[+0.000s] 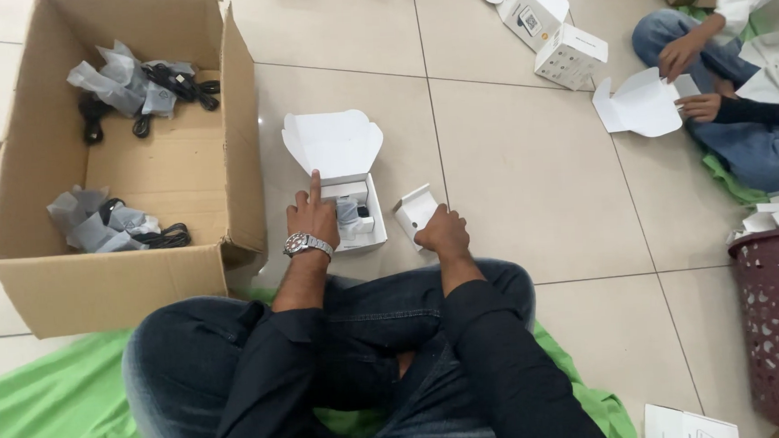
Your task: The person sits on a green mat and packs small electronic devices and cables into white retail boxes. They open each box, place a device and a cable inside, close the box, and set it aside. The process is repeated for multiple units.
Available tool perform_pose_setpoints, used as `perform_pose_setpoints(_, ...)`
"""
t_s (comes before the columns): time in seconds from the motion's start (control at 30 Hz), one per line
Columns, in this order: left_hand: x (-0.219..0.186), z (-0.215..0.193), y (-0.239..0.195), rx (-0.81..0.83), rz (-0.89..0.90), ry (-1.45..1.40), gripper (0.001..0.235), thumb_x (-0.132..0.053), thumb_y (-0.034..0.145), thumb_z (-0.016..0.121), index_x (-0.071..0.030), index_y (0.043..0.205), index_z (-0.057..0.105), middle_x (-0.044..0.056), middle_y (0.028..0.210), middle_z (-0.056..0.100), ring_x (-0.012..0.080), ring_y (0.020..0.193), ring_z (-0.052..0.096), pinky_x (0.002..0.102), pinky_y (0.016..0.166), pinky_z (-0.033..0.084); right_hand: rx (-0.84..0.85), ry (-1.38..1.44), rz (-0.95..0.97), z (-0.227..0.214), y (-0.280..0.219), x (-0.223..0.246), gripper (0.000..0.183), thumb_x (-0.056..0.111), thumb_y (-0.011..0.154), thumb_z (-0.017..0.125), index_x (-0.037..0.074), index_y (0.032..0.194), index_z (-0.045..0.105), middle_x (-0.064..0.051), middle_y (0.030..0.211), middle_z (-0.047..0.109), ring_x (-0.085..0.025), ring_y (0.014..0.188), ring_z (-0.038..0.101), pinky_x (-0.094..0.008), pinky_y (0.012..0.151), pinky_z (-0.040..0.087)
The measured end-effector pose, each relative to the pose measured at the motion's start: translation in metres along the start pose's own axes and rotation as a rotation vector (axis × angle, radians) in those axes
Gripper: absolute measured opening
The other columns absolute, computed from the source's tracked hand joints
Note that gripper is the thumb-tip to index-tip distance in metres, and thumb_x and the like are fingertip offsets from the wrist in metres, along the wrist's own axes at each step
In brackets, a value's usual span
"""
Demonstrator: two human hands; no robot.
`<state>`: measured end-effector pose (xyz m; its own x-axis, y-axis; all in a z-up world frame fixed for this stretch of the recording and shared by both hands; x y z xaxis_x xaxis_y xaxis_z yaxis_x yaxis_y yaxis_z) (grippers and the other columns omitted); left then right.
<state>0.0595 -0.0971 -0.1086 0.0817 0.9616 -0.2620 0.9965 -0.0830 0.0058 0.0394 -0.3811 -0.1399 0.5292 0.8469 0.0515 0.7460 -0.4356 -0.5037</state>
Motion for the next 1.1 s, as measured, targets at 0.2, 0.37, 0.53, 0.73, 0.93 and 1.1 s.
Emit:
perform_pose_setpoints(0.2,0.001,-0.05,-0.012,0.12,-0.077,-0.192,0.04,-0.007,0.076,0.078,-0.015,0.115,0.072,0.014,0.171,0.012,0.0371,0.136,0.046,0.049,0.103,0.049,-0.224,0.119,-0.343,-0.088,-0.063,0.053,0.097,0.033,0.07,0.084,0.008,0.152,0.039,-0.017,0.143,0.05,-0.035,0.134,0.048,-0.046,0.109,0.047)
perform_pose_setpoints(0.37,0.014,-0.071,-0.009,-0.043,0.022,-0.443,0.099,0.004,0.066,0.081,-0.017,0.152,0.037,0.02,0.163,0.028,0.0429,0.127,0.053,0.049,0.103,0.049,-0.133,0.077,-0.847,-0.095,-0.088,0.116,0.099,0.034,0.065,0.086,0.007,0.15,0.044,-0.018,0.147,0.049,-0.036,0.138,0.043,-0.045,0.113,0.04)
perform_pose_setpoints(0.53,0.008,-0.062,-0.013,0.097,0.106,-0.508,0.108,0.006,0.075,0.076,-0.024,0.165,0.023,0.021,0.143,0.056,0.0398,0.124,0.059,0.047,0.105,0.05,0.006,-0.106,-1.114,-0.051,-0.071,0.152,0.097,0.033,0.062,0.086,0.005,0.147,0.049,-0.019,0.142,0.056,-0.037,0.135,0.049,-0.045,0.115,0.041)
perform_pose_setpoints(0.73,0.013,-0.056,-0.016,0.145,0.017,-0.678,0.1,0.008,0.068,0.081,-0.023,0.153,0.037,0.015,0.142,0.058,0.0326,0.117,0.066,0.043,0.099,0.055,0.054,-0.137,-1.102,-0.044,-0.075,0.162,0.1,0.028,0.056,0.091,0.009,0.146,0.053,-0.019,0.136,0.059,-0.038,0.13,0.052,-0.046,0.111,0.044)
perform_pose_setpoints(0.93,0.012,-0.07,-0.021,0.159,-0.048,-0.654,0.097,0.005,0.063,0.088,-0.02,0.146,0.045,0.012,0.14,0.06,0.029,0.116,0.066,0.042,0.096,0.056,0.027,-0.175,-1.18,-0.044,-0.075,0.168,0.098,0.029,0.058,0.093,0.01,0.146,0.054,-0.016,0.139,0.06,-0.037,0.132,0.052,-0.046,0.113,0.044)
perform_pose_setpoints(1.1,0.011,-0.071,-0.021,0.149,-0.054,-0.707,0.096,0.006,0.061,0.088,-0.02,0.144,0.048,0.01,0.139,0.059,0.0278,0.111,0.068,0.041,0.094,0.058,0.078,-0.274,-1.077,-0.036,-0.065,0.17,0.105,0.026,0.057,0.096,0.012,0.149,0.048,-0.015,0.143,0.054,-0.035,0.135,0.047,-0.045,0.114,0.04)
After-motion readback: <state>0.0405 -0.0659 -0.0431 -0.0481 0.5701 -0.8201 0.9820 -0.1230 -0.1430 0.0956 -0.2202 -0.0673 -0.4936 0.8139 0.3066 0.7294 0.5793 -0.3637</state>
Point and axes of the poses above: each hand's wrist, its own y-axis towards the middle knuckle, its own z-axis out of the palm, x = y × z, the point moved 9 cm from there along y, towards the middle knuckle
